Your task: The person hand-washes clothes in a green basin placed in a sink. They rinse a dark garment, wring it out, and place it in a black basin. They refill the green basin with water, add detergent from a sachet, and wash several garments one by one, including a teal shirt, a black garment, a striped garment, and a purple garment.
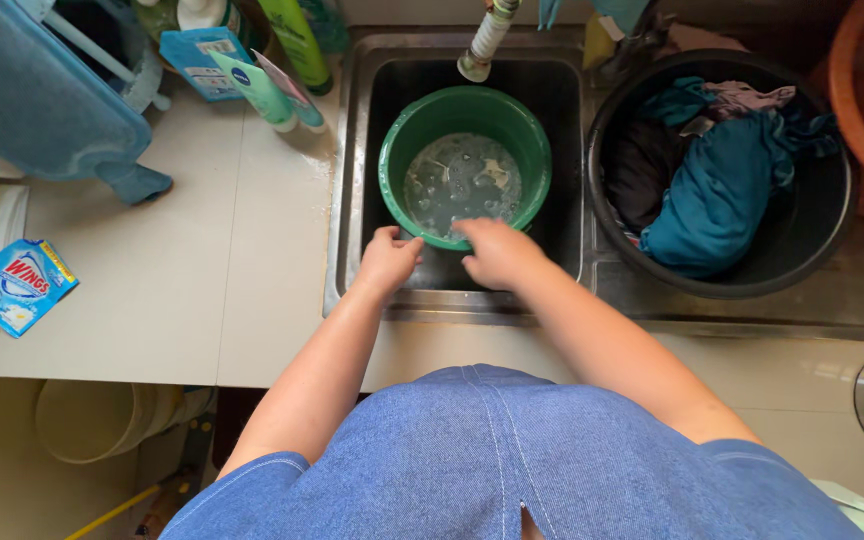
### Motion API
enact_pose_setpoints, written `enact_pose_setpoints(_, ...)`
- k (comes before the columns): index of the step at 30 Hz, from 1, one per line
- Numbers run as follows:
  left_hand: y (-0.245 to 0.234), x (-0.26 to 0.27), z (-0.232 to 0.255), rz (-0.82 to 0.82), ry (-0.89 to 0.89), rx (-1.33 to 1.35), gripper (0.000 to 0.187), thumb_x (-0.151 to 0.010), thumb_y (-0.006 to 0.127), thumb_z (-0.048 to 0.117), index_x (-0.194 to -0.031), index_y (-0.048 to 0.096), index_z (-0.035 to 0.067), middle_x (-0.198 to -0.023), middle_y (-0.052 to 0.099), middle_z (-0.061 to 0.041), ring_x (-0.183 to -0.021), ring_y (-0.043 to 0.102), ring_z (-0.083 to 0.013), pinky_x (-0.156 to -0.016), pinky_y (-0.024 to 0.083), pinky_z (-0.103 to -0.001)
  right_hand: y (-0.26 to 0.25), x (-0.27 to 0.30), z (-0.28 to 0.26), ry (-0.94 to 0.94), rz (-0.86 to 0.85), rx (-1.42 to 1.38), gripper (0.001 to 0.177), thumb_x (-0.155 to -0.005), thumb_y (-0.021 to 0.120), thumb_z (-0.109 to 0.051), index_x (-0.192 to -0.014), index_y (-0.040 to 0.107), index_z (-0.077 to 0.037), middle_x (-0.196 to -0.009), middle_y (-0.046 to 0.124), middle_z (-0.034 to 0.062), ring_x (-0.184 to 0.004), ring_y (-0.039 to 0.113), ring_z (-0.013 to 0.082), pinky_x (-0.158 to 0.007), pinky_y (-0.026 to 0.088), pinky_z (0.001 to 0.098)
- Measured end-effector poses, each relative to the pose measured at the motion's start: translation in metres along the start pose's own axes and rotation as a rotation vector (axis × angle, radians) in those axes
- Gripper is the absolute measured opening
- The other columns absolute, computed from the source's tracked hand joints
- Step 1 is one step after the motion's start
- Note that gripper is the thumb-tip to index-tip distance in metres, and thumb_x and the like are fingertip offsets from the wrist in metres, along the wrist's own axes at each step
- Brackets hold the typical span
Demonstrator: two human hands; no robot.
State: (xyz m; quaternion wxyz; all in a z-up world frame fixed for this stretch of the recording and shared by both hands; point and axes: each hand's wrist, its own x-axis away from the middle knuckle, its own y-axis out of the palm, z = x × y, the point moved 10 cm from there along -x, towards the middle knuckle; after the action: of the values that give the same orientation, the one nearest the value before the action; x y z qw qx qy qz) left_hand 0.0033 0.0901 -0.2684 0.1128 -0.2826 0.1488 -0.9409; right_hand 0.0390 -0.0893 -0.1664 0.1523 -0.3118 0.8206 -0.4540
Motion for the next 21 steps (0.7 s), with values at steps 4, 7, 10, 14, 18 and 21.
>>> enact_pose_setpoints(4,0.020,-0.005,-0.011,-0.143,-0.115,0.249,0.043,-0.096,0.061,0.030,-0.129,0.050,0.003,-0.108,0.071,-0.010,-0.090,0.073,-0.0195,-0.072,0.058,-0.032,0.043,-0.019,0.005,0.089,-0.116,0.215,0.040,-0.080,0.070,-0.016,-0.120,0.065,-0.010,-0.110,0.071,0.0169,-0.103,0.067,0.0384,-0.098,0.048,0.0513)
enact_pose_setpoints(7,0.016,-0.013,-0.014,-0.125,-0.148,0.275,0.040,-0.101,0.056,0.038,-0.116,0.057,0.001,-0.103,0.069,-0.009,-0.088,0.073,-0.0205,-0.072,0.057,-0.033,0.058,-0.038,0.002,0.107,-0.157,0.195,0.031,-0.084,0.066,-0.013,-0.114,0.064,-0.008,-0.103,0.072,0.0194,-0.094,0.070,0.0413,-0.081,0.055,0.0522)
enact_pose_setpoints(10,0.011,-0.023,-0.017,-0.124,-0.191,0.370,0.038,-0.101,0.056,0.041,-0.111,0.055,0.005,-0.099,0.067,-0.008,-0.086,0.071,-0.0201,-0.072,0.057,-0.032,0.063,-0.051,-0.007,0.091,-0.187,0.178,0.035,-0.082,0.063,-0.006,-0.117,0.059,-0.004,-0.093,0.073,0.0216,-0.088,0.070,0.0434,-0.073,0.055,0.0545)
enact_pose_setpoints(14,0.013,-0.035,-0.004,-0.211,-0.129,0.549,0.034,-0.103,0.056,0.037,-0.106,0.059,0.003,-0.094,0.068,-0.010,-0.083,0.071,-0.0183,-0.070,0.058,-0.030,0.045,-0.061,-0.010,0.129,-0.223,0.170,0.036,-0.076,0.062,-0.004,-0.111,0.059,-0.004,-0.092,0.072,0.0214,-0.090,0.070,0.0428,-0.075,0.055,0.0536)
enact_pose_setpoints(18,0.020,-0.055,0.040,-0.251,0.021,0.641,0.026,-0.103,0.057,0.030,-0.100,0.057,0.005,-0.086,0.067,-0.008,-0.077,0.069,-0.0172,-0.066,0.055,-0.028,-0.003,-0.074,-0.001,0.224,-0.117,0.111,0.024,-0.083,0.058,-0.006,-0.106,0.062,-0.007,-0.094,0.071,0.0232,-0.090,0.068,0.0453,-0.077,0.054,0.0550)
enact_pose_setpoints(21,0.029,-0.066,0.076,-0.293,0.080,0.683,0.024,-0.104,0.059,0.028,-0.097,0.058,0.006,-0.083,0.065,-0.005,-0.075,0.067,-0.0151,-0.068,0.056,-0.027,-0.031,-0.084,0.011,0.283,-0.074,0.018,0.022,-0.079,0.058,-0.004,-0.100,0.064,-0.007,-0.092,0.072,0.0235,-0.091,0.068,0.0450,-0.079,0.053,0.0552)
